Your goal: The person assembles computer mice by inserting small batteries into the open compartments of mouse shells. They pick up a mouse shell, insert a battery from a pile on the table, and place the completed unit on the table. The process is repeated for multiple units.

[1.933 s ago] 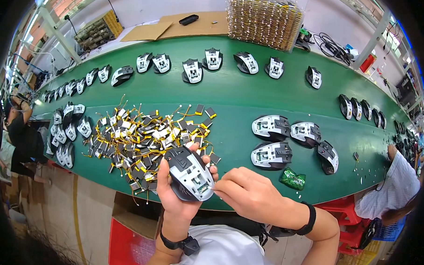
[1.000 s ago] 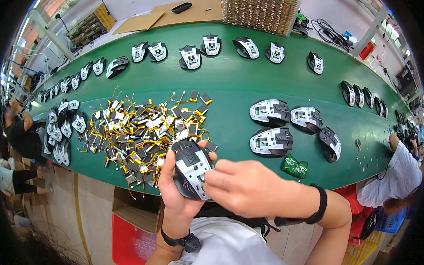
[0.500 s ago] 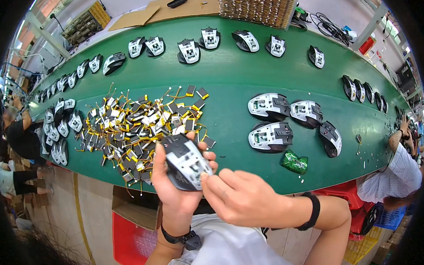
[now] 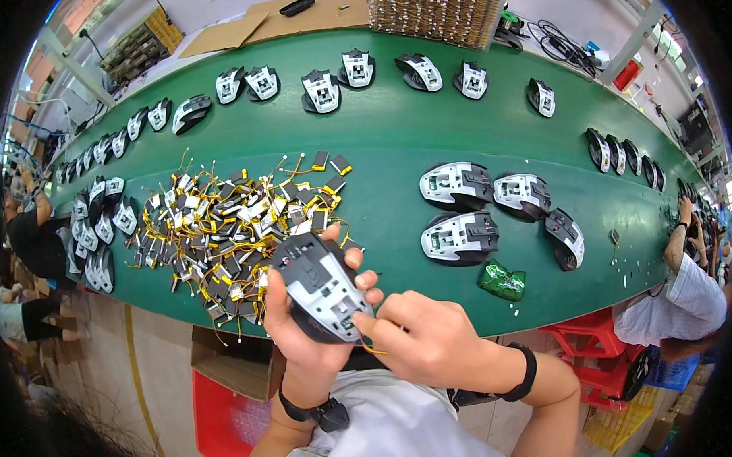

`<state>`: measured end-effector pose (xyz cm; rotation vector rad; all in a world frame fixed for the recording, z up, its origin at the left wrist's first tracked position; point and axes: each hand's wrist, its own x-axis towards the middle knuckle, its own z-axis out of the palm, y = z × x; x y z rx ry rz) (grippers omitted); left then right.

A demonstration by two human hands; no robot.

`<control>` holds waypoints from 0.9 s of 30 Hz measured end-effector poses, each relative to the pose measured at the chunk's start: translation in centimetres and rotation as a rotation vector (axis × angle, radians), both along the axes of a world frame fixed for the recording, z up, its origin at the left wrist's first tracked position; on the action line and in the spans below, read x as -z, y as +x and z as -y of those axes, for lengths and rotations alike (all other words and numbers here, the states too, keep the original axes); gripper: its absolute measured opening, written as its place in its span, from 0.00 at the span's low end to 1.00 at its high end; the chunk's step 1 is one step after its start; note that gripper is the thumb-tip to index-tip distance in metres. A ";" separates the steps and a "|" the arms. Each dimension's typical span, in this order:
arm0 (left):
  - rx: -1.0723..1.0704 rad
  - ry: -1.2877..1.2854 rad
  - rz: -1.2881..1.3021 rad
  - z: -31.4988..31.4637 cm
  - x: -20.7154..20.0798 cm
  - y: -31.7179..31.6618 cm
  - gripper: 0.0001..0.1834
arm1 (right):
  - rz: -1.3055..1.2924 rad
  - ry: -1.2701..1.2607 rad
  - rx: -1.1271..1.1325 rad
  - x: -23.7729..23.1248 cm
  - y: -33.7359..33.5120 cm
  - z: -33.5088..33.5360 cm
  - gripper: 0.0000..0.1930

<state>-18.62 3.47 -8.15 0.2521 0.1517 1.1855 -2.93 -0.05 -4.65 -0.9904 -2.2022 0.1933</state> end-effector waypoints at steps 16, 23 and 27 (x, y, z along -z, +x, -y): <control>-0.028 0.025 -0.109 -0.7 0.3 -0.1 0.40 | -1.502 -0.646 -0.055 2.1 -2.2 -1.1 0.19; -0.013 0.051 -0.047 -0.9 0.3 -0.4 0.42 | -1.590 -0.999 -0.219 1.2 -1.1 0.0 0.16; -0.036 0.075 -0.088 -0.8 0.4 -0.2 0.43 | -1.429 -0.845 0.080 1.9 -2.7 0.8 0.21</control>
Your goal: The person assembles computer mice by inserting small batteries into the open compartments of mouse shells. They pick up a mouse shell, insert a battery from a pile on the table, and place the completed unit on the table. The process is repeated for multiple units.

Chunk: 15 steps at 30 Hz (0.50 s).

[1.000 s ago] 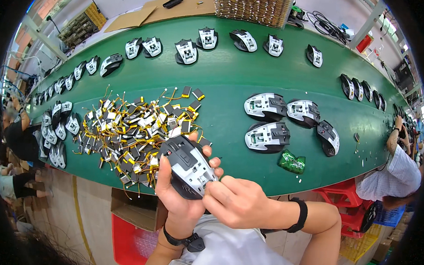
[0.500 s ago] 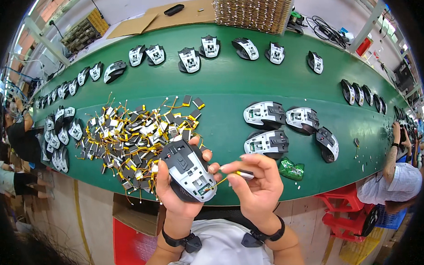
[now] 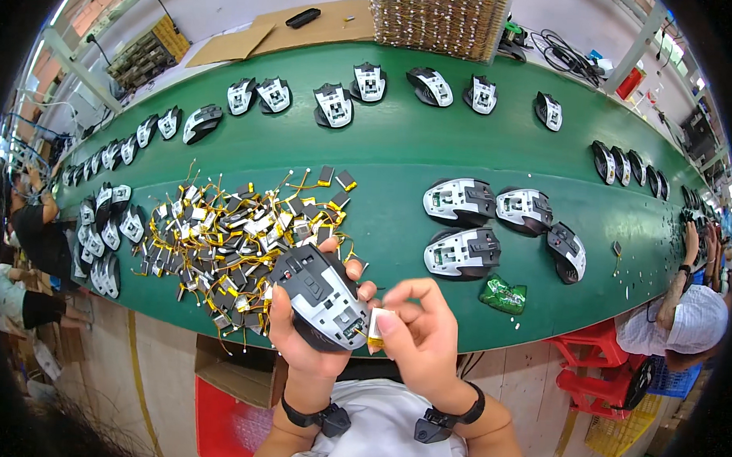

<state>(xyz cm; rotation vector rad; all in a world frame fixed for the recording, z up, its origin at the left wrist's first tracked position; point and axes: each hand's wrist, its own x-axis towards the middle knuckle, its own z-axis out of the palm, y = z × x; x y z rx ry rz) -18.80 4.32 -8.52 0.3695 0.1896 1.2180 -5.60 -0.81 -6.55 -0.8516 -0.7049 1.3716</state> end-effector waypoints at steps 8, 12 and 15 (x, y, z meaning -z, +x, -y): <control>-0.144 0.077 -0.146 0.1 -0.5 0.3 0.46 | 0.241 0.086 0.113 0.2 -1.2 0.0 0.06; -0.189 0.130 -0.181 0.3 -0.4 0.6 0.49 | 0.268 0.110 0.037 0.9 -0.7 -0.2 0.07; -0.272 0.214 -0.231 0.0 -0.4 1.0 0.51 | 0.062 0.019 0.055 1.0 -1.4 -0.5 0.07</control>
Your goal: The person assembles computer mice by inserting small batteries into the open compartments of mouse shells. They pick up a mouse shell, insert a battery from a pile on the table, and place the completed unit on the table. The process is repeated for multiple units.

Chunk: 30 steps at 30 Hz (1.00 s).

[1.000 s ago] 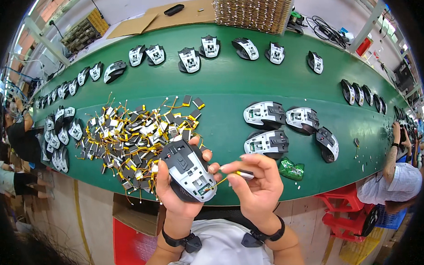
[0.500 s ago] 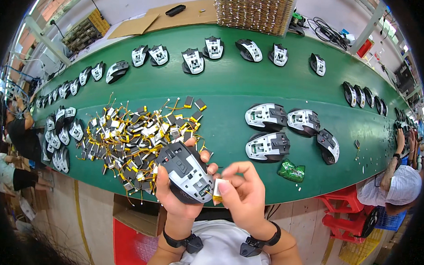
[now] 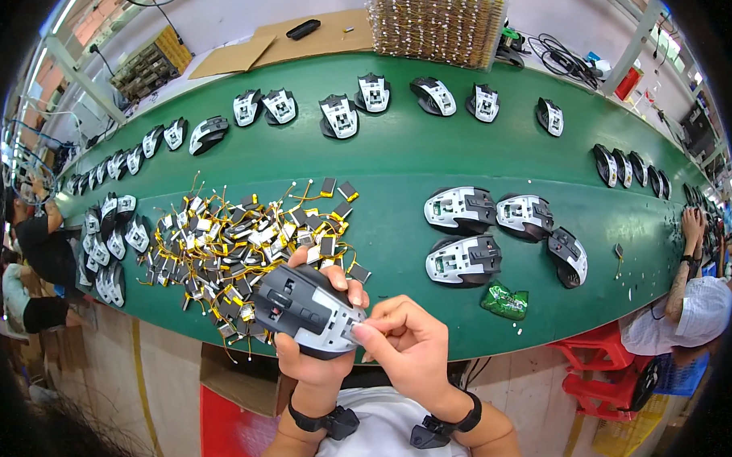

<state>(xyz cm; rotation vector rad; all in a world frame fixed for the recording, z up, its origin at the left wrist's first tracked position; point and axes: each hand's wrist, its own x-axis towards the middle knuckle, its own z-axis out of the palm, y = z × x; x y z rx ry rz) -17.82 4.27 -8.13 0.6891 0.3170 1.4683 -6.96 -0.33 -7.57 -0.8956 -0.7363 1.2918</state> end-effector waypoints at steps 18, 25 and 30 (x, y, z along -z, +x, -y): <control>0.280 -0.110 0.132 -0.7 0.3 -1.0 0.47 | 1.142 0.633 0.111 -0.8 2.9 0.3 0.15; 0.367 -0.191 0.240 -0.7 1.0 -0.5 0.44 | 0.868 0.514 0.043 0.3 3.6 -1.3 0.12; 0.404 -0.294 0.166 -0.3 1.4 -0.3 0.44 | 0.701 0.359 -0.084 -0.7 4.6 -2.3 0.12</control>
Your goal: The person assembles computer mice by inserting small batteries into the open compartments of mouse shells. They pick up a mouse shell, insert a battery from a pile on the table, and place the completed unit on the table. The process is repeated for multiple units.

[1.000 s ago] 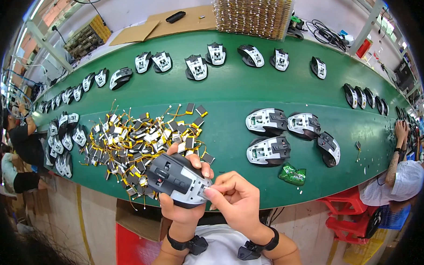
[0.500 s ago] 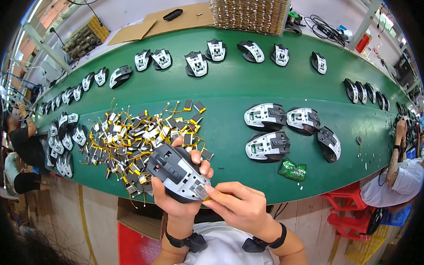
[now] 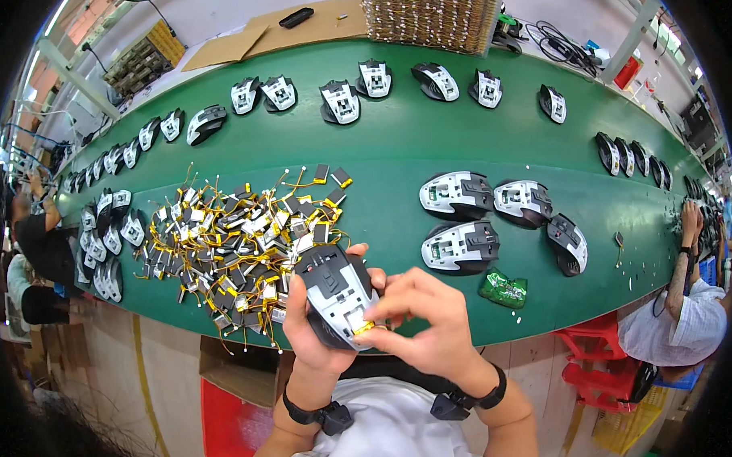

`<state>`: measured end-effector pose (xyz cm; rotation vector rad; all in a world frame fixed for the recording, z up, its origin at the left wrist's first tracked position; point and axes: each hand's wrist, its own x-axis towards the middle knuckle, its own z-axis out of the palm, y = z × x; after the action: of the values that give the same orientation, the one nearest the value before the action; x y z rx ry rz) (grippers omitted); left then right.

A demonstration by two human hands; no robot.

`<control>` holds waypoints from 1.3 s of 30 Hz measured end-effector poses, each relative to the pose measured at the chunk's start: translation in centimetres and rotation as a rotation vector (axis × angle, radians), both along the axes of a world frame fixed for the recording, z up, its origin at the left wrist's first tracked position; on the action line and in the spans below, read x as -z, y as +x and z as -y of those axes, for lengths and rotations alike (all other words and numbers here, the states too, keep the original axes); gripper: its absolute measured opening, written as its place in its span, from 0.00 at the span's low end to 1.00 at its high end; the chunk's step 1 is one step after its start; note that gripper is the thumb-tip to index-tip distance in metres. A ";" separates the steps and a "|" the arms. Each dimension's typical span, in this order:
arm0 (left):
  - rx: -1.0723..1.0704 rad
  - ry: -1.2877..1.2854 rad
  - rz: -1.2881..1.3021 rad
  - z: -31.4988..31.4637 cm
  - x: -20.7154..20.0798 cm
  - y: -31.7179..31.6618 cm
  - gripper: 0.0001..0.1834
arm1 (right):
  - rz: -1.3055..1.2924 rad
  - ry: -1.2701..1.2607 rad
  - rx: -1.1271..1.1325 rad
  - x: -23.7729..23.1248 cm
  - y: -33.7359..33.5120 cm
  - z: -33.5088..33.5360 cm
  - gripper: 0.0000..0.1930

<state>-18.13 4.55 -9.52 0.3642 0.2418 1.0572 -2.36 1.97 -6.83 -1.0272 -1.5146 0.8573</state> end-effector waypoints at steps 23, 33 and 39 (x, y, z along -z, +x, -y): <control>-0.049 0.034 -0.162 -0.6 0.3 0.6 0.46 | 0.107 0.037 -0.019 -0.6 0.9 1.8 0.11; -0.302 -0.068 -0.138 -0.1 -0.4 1.7 0.42 | 0.213 0.310 0.382 1.1 -2.4 1.4 0.12; -0.385 -0.035 -0.162 -0.3 -0.1 1.3 0.39 | 0.274 0.277 0.405 1.5 -4.0 2.4 0.16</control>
<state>-16.78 4.89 -9.46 0.3807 0.4884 1.4012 -6.39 -0.43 -8.37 -1.2193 -1.5231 0.2219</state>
